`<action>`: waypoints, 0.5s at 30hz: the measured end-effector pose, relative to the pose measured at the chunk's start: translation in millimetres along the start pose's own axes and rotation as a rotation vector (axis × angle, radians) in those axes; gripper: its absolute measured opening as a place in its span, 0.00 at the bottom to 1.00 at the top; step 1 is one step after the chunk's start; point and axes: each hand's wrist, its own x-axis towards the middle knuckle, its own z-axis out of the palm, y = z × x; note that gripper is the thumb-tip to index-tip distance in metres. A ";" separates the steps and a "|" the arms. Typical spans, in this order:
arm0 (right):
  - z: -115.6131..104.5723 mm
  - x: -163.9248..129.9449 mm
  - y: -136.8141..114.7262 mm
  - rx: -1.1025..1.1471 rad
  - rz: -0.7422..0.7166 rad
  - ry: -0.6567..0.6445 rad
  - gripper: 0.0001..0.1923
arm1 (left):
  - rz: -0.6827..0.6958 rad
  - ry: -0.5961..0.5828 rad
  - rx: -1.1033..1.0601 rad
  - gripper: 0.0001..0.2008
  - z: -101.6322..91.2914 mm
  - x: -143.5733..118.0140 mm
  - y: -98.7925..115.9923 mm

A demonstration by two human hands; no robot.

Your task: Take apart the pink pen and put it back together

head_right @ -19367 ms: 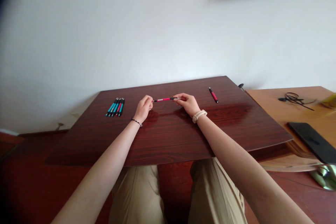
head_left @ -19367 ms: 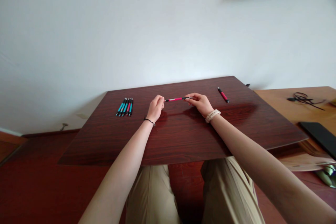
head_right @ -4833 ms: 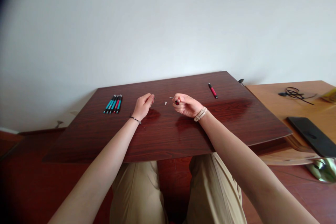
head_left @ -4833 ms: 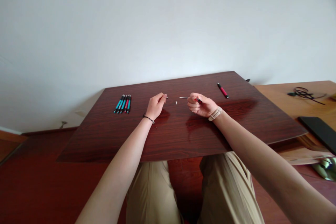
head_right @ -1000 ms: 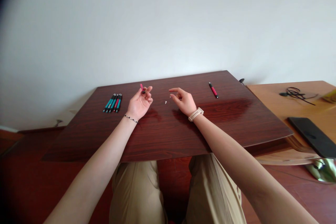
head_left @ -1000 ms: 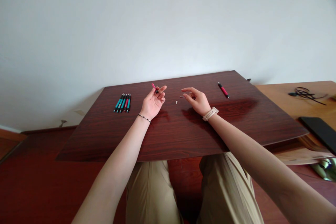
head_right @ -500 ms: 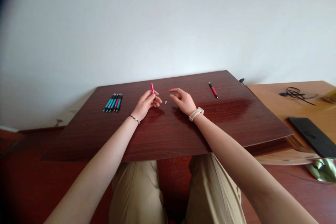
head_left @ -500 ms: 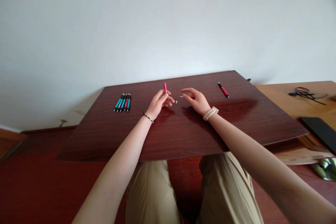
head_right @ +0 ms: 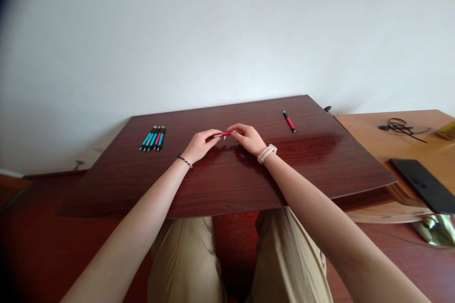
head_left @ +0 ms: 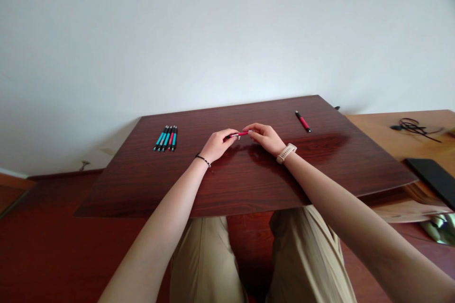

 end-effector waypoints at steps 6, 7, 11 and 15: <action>1.1 3.2 6.7 -0.154 -0.002 -0.019 0.19 | -0.001 0.114 -0.139 0.11 3.0 0.2 -0.5; 1.2 3.4 7.6 -0.149 0.004 -0.023 0.18 | -0.020 0.135 -0.180 0.10 3.1 0.3 -1.2; 1.2 3.0 9.8 -0.093 0.024 -0.056 0.17 | -0.082 0.161 -0.356 0.10 2.6 1.1 -3.9; 2.3 2.5 8.0 -0.056 0.058 -0.102 0.16 | -0.088 0.170 -0.439 0.11 1.6 1.7 -3.2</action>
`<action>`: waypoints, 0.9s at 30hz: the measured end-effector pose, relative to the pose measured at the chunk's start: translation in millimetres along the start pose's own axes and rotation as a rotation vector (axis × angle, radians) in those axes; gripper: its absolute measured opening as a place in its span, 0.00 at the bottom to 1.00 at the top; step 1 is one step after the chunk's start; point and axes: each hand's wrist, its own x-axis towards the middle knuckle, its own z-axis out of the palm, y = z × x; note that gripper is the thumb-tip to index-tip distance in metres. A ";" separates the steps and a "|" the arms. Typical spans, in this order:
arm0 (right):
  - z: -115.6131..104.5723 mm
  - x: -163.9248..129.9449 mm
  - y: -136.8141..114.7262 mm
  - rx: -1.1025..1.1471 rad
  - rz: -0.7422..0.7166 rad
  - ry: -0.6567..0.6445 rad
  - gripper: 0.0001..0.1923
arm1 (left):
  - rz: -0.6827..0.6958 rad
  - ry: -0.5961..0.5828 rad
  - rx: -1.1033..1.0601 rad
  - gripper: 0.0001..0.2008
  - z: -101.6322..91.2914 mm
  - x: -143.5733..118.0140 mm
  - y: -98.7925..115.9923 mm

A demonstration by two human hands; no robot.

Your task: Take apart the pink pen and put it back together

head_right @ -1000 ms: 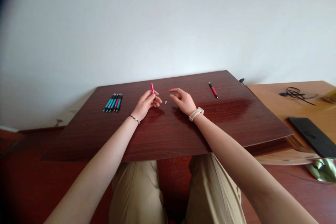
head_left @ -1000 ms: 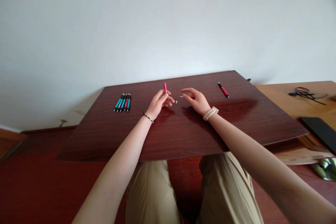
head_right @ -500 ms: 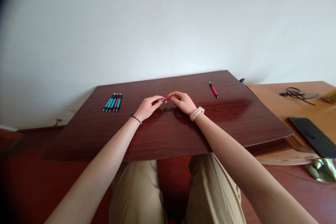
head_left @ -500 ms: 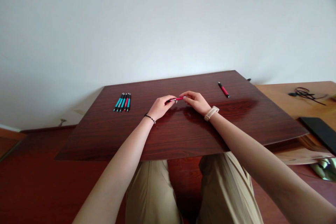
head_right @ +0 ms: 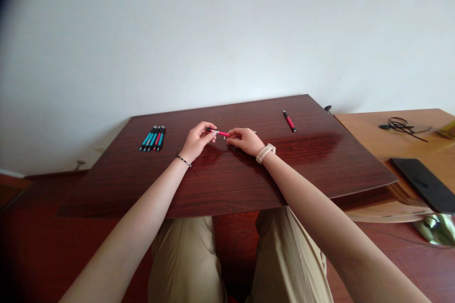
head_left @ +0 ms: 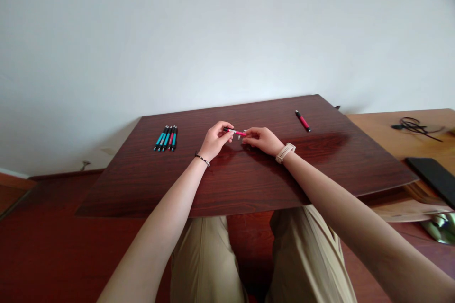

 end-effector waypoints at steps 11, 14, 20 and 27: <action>1.3 -0.7 -6.8 0.052 0.038 -0.025 0.17 | -0.013 0.007 0.029 0.12 0.5 -0.9 1.3; 1.1 -0.5 -5.7 0.048 0.038 -0.030 0.17 | -0.006 0.007 0.043 0.12 -0.6 -1.3 1.2; 1.4 0.3 -2.2 0.098 0.033 -0.016 0.15 | -0.006 0.106 0.052 0.12 -5.2 1.0 1.4; 1.7 0.7 -2.0 0.152 0.058 0.028 0.14 | -0.025 0.207 0.121 0.10 -10.3 6.6 -12.0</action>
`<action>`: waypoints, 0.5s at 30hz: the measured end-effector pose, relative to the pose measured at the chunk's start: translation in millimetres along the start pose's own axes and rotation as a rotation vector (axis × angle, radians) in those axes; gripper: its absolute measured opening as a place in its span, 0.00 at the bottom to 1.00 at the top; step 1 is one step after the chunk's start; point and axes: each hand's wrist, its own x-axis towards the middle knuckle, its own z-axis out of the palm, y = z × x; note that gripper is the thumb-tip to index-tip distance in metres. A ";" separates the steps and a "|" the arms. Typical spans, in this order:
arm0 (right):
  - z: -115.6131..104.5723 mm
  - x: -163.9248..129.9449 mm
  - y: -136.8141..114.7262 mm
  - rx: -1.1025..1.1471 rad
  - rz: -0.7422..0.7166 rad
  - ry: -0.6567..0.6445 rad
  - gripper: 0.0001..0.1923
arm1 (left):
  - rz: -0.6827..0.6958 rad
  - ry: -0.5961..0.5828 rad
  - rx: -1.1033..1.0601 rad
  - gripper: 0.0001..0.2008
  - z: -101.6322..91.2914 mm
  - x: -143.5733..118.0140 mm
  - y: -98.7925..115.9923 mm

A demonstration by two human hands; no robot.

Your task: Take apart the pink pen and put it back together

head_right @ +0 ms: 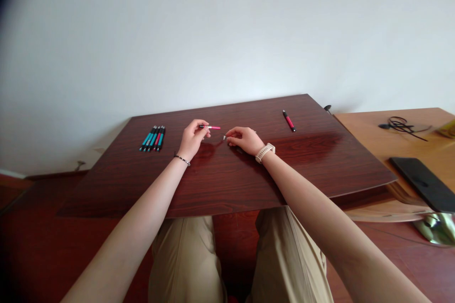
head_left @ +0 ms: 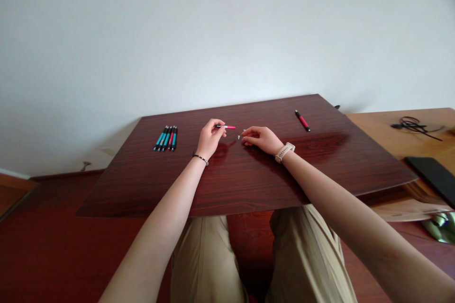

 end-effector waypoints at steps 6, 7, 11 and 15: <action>1.7 -0.5 -2.1 0.051 0.003 0.009 0.12 | -0.007 0.015 0.196 0.06 -3.3 -1.3 -10.9; 1.6 -0.6 -2.1 0.043 -0.004 0.011 0.12 | -0.010 0.031 0.259 0.06 -4.8 -1.4 -11.5; 0.2 -0.7 -0.4 -0.022 -0.034 0.021 0.15 | -0.028 0.099 0.463 0.08 -10.3 -0.8 -11.9; -0.9 0.0 3.0 -0.058 -0.045 0.043 0.17 | 0.000 0.141 0.473 0.07 -11.9 1.2 -12.7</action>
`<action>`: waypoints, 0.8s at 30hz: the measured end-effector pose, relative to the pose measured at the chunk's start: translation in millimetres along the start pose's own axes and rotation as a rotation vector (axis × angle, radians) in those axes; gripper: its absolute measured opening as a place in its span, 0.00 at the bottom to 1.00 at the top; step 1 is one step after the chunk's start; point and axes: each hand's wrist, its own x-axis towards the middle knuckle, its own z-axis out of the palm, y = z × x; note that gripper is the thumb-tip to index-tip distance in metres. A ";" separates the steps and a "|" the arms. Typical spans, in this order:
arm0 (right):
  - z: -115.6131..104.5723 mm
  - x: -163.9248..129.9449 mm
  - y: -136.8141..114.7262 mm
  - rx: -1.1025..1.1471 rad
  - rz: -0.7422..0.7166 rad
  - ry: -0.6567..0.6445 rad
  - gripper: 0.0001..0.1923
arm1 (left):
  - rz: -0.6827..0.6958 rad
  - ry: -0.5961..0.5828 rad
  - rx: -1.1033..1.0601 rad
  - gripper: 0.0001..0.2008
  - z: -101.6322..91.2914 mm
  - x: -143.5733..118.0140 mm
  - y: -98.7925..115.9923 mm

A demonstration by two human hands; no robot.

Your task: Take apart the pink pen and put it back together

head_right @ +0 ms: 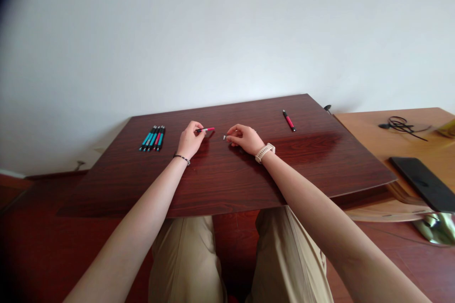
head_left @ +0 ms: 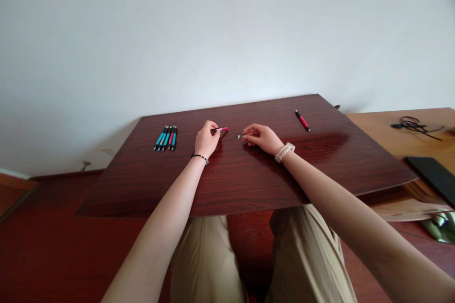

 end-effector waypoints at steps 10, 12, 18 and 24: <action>-1.5 1.1 -0.2 -0.055 -0.037 0.025 0.19 | 0.047 0.178 -0.191 0.05 -7.7 6.7 8.2; -1.6 0.9 0.4 -0.053 -0.036 0.020 0.18 | 0.047 0.183 -0.240 0.05 -8.4 7.0 8.7; -0.8 1.2 1.7 -0.026 -0.033 0.019 0.17 | 0.040 0.087 -0.328 0.10 -4.6 7.1 5.7; -0.9 0.0 -0.5 -0.024 -0.032 0.012 0.15 | 0.027 -0.009 -0.102 0.14 -0.8 3.1 1.0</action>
